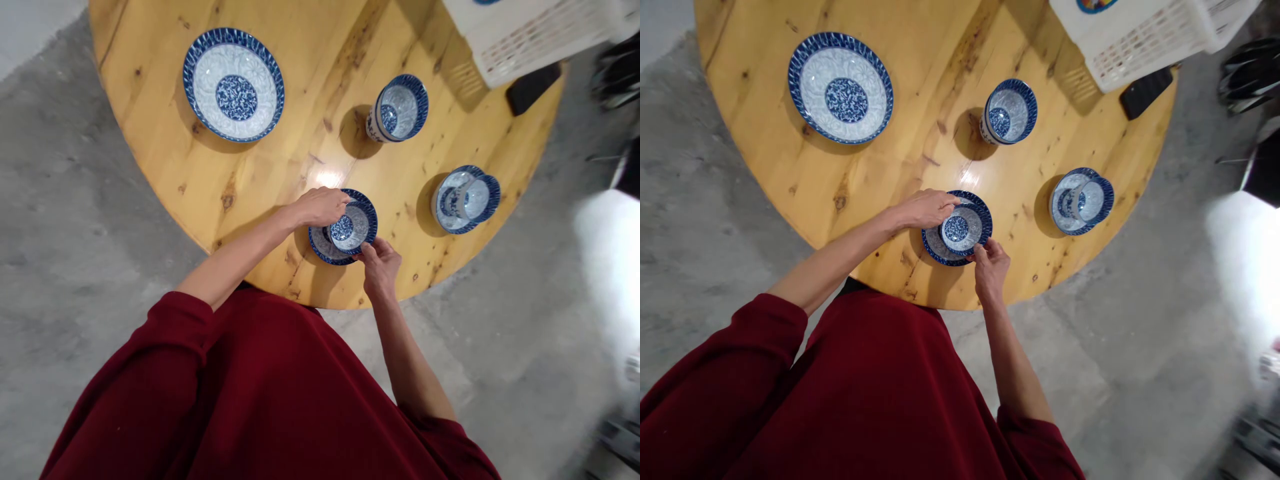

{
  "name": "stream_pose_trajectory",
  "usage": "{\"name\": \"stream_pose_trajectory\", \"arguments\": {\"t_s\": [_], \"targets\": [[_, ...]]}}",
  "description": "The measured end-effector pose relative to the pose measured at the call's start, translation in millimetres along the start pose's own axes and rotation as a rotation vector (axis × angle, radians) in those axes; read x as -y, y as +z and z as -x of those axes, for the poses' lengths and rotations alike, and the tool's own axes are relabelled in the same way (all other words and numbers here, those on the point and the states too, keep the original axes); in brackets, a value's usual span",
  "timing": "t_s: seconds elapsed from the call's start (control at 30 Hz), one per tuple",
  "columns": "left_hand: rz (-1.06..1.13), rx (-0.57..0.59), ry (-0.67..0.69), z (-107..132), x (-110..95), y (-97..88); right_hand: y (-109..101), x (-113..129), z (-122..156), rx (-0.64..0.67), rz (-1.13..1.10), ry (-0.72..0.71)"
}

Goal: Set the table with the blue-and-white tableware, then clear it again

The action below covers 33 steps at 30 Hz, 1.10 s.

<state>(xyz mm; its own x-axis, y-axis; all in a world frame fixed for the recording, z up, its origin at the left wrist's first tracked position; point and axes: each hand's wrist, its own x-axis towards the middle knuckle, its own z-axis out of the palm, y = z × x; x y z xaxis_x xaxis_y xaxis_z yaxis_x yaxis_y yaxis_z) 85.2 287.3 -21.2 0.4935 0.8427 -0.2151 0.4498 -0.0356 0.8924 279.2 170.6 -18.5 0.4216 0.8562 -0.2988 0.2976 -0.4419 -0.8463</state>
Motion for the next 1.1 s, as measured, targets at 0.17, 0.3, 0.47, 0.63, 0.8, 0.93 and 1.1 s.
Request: {"name": "stream_pose_trajectory", "arguments": {"t_s": [0.17, 0.3, 0.47, 0.63, 0.8, 0.93, 1.1], "targets": [[-0.079, 0.131, 0.043, 3, -5, -8.9, 1, -1, 2, -0.014, 0.022, 0.001], [-0.046, 0.128, 0.031, 5, -8, -9.8, 1, -2, 2, -0.014, 0.046, -0.002], [-0.150, 0.141, 0.024, 6, -9, -12.7, 0, 0, 4, -0.036, 0.024, 0.016], [-0.132, -0.011, 0.024, 22, -2, -35.4, -11, 4, 15, -0.167, -0.074, 0.032], [0.005, -0.266, -0.001, 68, 19, -64.6, -25, -1, 43, -0.288, -0.144, 0.035], [0.082, -0.387, -0.058, 117, 41, -71.0, -26, -13, 77, -0.360, -0.151, 0.066], [0.122, -0.443, -0.175, 162, 65, -63.4, -3, -31, 120, -0.385, -0.184, 0.209]]}}
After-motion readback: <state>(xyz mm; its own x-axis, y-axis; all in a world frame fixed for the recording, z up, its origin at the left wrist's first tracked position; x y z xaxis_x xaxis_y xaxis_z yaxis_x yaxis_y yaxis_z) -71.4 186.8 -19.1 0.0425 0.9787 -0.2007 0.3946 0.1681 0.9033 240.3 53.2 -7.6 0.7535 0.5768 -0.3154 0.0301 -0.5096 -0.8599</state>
